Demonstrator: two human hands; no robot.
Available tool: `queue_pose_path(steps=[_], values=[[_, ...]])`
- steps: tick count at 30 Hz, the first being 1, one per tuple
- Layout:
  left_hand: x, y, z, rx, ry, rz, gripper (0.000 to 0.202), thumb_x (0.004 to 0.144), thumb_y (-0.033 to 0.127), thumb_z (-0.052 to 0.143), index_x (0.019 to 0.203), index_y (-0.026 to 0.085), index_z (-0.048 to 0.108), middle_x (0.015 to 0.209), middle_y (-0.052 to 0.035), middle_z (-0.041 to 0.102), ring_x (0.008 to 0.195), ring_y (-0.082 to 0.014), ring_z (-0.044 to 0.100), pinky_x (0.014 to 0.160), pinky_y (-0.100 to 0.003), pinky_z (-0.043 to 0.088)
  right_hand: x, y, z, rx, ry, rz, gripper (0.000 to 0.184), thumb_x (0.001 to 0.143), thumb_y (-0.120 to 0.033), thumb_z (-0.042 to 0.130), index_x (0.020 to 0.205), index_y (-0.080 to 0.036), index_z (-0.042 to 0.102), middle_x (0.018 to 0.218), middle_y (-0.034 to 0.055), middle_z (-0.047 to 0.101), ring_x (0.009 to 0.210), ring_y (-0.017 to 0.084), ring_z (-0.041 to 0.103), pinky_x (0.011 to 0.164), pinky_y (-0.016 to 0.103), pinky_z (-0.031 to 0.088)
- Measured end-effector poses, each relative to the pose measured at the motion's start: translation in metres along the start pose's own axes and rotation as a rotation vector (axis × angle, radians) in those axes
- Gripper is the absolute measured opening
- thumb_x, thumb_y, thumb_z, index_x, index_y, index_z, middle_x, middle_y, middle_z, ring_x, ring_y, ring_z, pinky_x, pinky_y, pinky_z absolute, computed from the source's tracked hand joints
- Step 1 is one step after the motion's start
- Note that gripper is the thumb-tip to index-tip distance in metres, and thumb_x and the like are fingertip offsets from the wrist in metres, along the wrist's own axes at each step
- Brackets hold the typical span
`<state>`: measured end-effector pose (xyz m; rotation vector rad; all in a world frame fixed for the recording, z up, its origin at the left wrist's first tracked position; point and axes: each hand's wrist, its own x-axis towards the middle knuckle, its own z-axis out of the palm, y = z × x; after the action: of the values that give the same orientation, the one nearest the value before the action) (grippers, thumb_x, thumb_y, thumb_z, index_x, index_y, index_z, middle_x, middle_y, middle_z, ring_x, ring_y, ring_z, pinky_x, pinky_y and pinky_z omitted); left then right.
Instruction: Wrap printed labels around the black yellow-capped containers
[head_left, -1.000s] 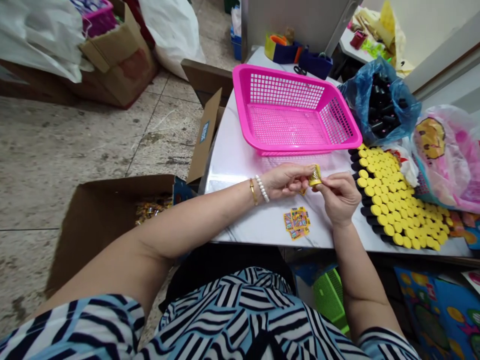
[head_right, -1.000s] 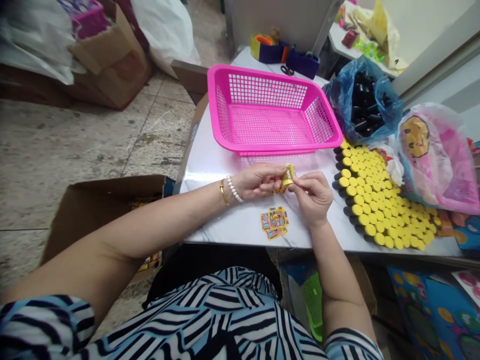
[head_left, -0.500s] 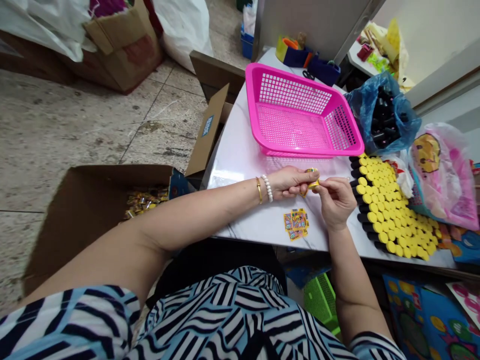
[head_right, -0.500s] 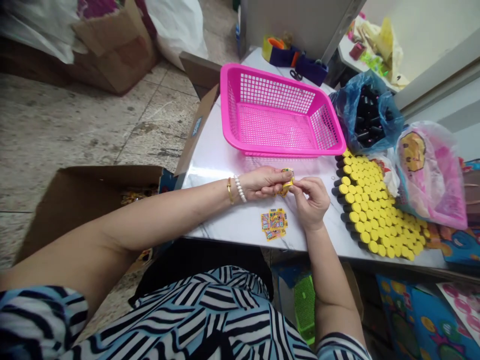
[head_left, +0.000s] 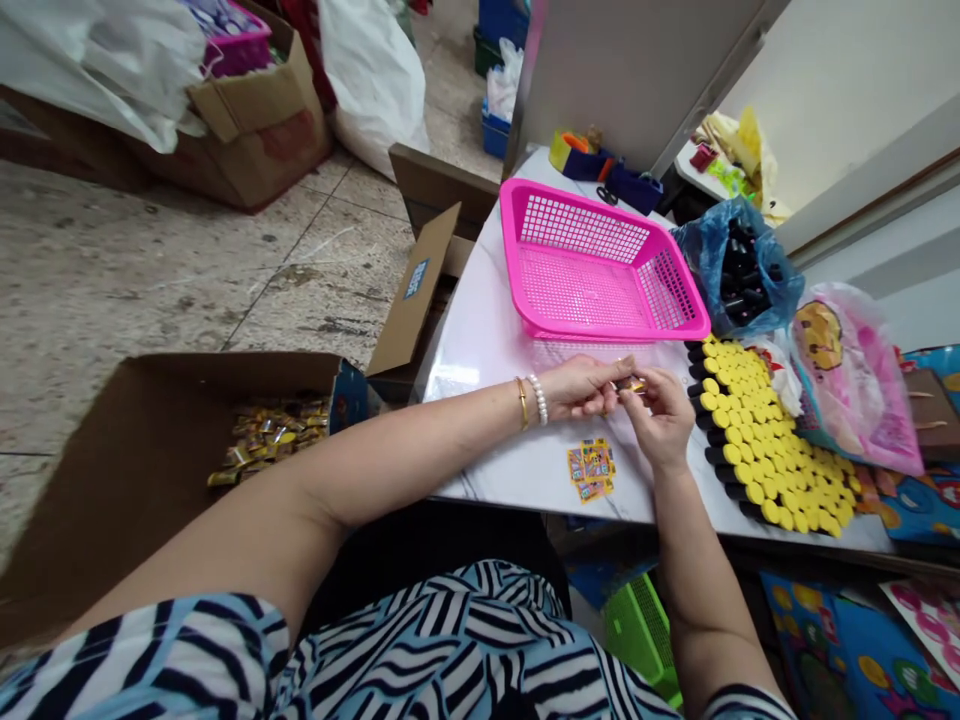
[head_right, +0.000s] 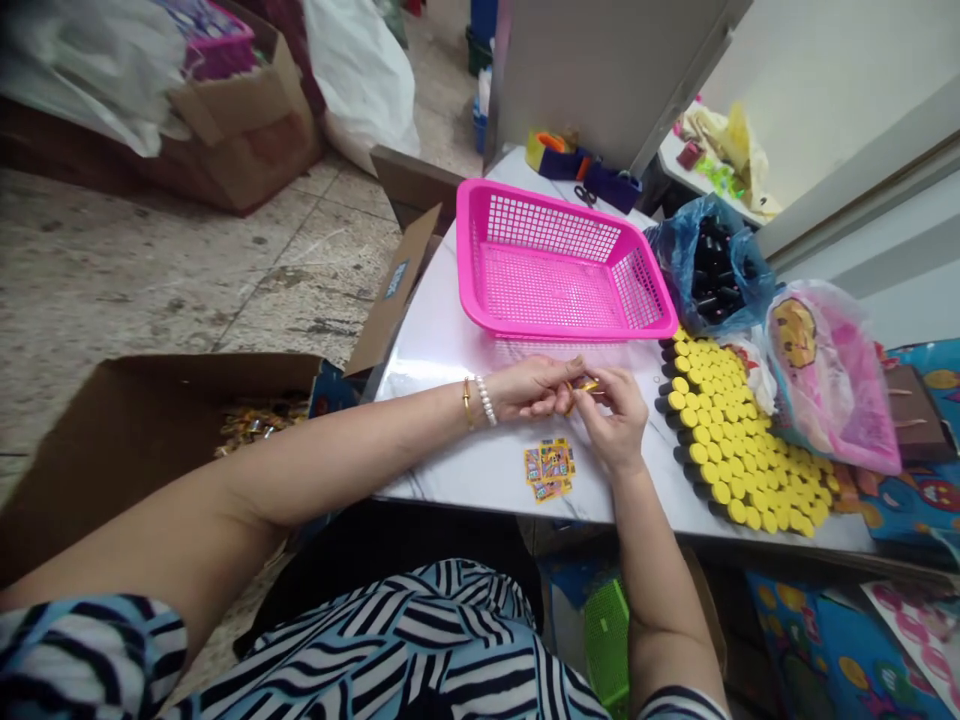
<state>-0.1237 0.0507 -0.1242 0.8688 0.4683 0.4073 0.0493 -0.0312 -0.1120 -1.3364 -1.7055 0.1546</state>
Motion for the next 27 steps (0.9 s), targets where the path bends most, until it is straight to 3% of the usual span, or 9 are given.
queue_pose_path(steps=[3,5,8,10,13,17,22,27], values=[[-0.006,0.007,-0.005,0.017,0.005,0.101,0.065,0.079,0.08,0.071,0.076,0.016,0.075,0.048,-0.0058,0.058,0.034,-0.0097,0.041,0.038,-0.026,0.027,0.033,-0.002,-0.007,-0.09,0.107,-0.011,0.032,0.092,-0.037,0.075,0.124,-0.031,0.073,0.106,0.0038,0.072,0.08,0.019,0.069,0.07,0.035,0.063],[-0.007,0.014,-0.01,-0.068,0.065,0.2,0.062,0.077,0.078,0.075,0.082,0.016,0.076,0.047,-0.0049,0.058,0.036,-0.0102,0.045,0.041,-0.026,0.031,0.059,0.001,-0.018,-0.1,0.19,-0.04,0.044,0.094,-0.044,0.072,0.136,-0.031,0.066,0.124,0.0059,0.071,0.091,0.019,0.072,0.077,0.035,0.064],[-0.005,0.025,-0.019,-0.205,0.171,0.278,0.068,0.078,0.083,0.069,0.09,0.017,0.076,0.049,-0.0041,0.058,0.04,-0.0115,0.051,0.043,-0.025,0.035,0.082,0.014,-0.045,-0.27,0.152,-0.064,0.049,0.093,-0.051,0.072,0.137,-0.029,0.066,0.129,0.0073,0.071,0.102,0.022,0.071,0.089,0.04,0.063],[-0.002,0.03,-0.021,-0.219,0.203,0.28,0.074,0.079,0.087,0.061,0.095,0.016,0.075,0.052,-0.004,0.059,0.042,-0.0121,0.053,0.044,-0.026,0.035,0.076,0.022,-0.067,-0.508,0.131,-0.047,0.037,0.095,-0.049,0.069,0.124,-0.026,0.074,0.118,0.0081,0.075,0.106,0.026,0.069,0.1,0.047,0.057],[0.0,0.032,-0.018,-0.144,0.244,0.294,0.075,0.08,0.088,0.057,0.1,0.017,0.072,0.059,-0.0044,0.064,0.042,-0.0113,0.051,0.044,-0.026,0.032,0.043,0.033,-0.096,-0.871,0.104,0.062,0.031,0.093,-0.046,0.069,0.105,-0.02,0.081,0.101,0.0119,0.076,0.106,0.032,0.064,0.105,0.057,0.047],[-0.003,0.031,-0.012,0.236,0.307,0.243,0.059,0.084,0.077,0.065,0.095,0.018,0.069,0.069,-0.0058,0.068,0.046,-0.0109,0.048,0.049,-0.027,0.032,0.0,0.042,-0.109,-1.117,-0.067,0.262,0.035,0.092,-0.046,0.066,0.102,-0.016,0.08,0.099,0.0171,0.073,0.104,0.036,0.056,0.098,0.055,0.043],[-0.017,0.03,-0.02,1.157,0.15,0.309,0.016,0.076,0.03,0.082,0.083,0.018,0.076,0.073,-0.0028,0.071,0.065,-0.0151,0.058,0.066,-0.029,0.039,-0.015,0.046,-0.096,-1.173,-0.104,0.318,0.03,0.088,-0.036,0.066,0.109,-0.014,0.071,0.105,0.0192,0.069,0.11,0.038,0.048,0.095,0.053,0.038],[-0.028,0.014,-0.026,1.475,0.22,0.305,0.016,0.076,0.021,0.08,0.092,0.019,0.08,0.079,-0.0029,0.073,0.07,-0.0174,0.06,0.068,-0.029,0.038,-0.021,0.059,-0.088,-1.152,-0.053,0.279,0.03,0.089,-0.029,0.06,0.113,-0.011,0.063,0.112,0.0209,0.062,0.112,0.038,0.046,0.098,0.055,0.036]])
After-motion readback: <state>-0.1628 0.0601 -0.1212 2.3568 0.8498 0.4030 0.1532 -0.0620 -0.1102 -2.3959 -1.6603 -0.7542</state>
